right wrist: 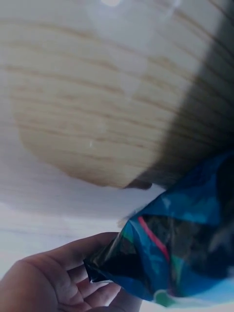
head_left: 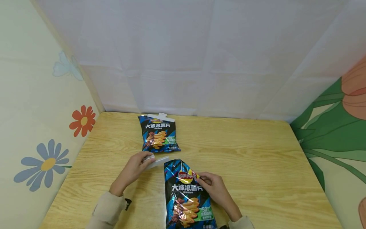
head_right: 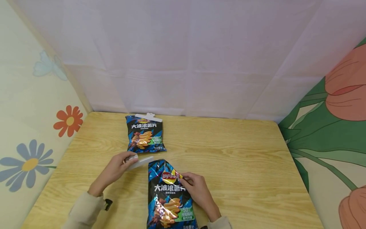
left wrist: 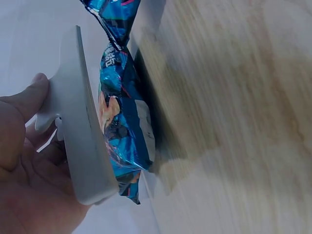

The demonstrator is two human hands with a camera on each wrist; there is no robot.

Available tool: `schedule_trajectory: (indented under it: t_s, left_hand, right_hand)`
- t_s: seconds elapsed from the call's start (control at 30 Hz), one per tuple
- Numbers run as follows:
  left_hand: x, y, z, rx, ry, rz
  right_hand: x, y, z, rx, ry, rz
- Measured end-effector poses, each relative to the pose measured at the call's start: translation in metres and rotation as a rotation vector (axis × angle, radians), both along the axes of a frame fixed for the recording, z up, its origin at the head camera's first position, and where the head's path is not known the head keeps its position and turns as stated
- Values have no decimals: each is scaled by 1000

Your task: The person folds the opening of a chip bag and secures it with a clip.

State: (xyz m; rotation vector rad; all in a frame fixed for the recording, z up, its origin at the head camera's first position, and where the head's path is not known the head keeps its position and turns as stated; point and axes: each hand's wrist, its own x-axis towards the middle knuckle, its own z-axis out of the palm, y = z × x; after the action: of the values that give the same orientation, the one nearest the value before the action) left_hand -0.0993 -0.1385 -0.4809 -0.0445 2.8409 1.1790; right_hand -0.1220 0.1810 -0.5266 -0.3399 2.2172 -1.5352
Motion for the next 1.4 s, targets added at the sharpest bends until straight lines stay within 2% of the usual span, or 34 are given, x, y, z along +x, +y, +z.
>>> schedule_trajectory:
  t_s: [0.2, 0.57, 0.77, 1.0, 1.13, 1.23, 1.4]
  left_hand:
    - [-7, 5, 6, 8, -13, -60]
    - [-18, 16, 10, -6, -37, -93]
    - [-24, 22, 11, -21, -29, -111]
    - [-33, 31, 14, -21, -26, -144]
    - [-39, 35, 17, -28, -23, -178]
    - [-43, 37, 19, -37, -1, -212]
    - [-50, 41, 22, -38, 29, -233]
  right_hand:
    - [0, 1, -2, -8, 3, 19]
    - [0, 4, -1, 33, 20, 96]
    - [0, 7, -3, 23, 17, 127]
    - [1, 10, -4, -11, -19, 113]
    - [1, 10, -4, -18, -10, 112]
    - [1, 10, -5, -25, 9, 121]
    - [1, 10, -5, -36, 16, 128]
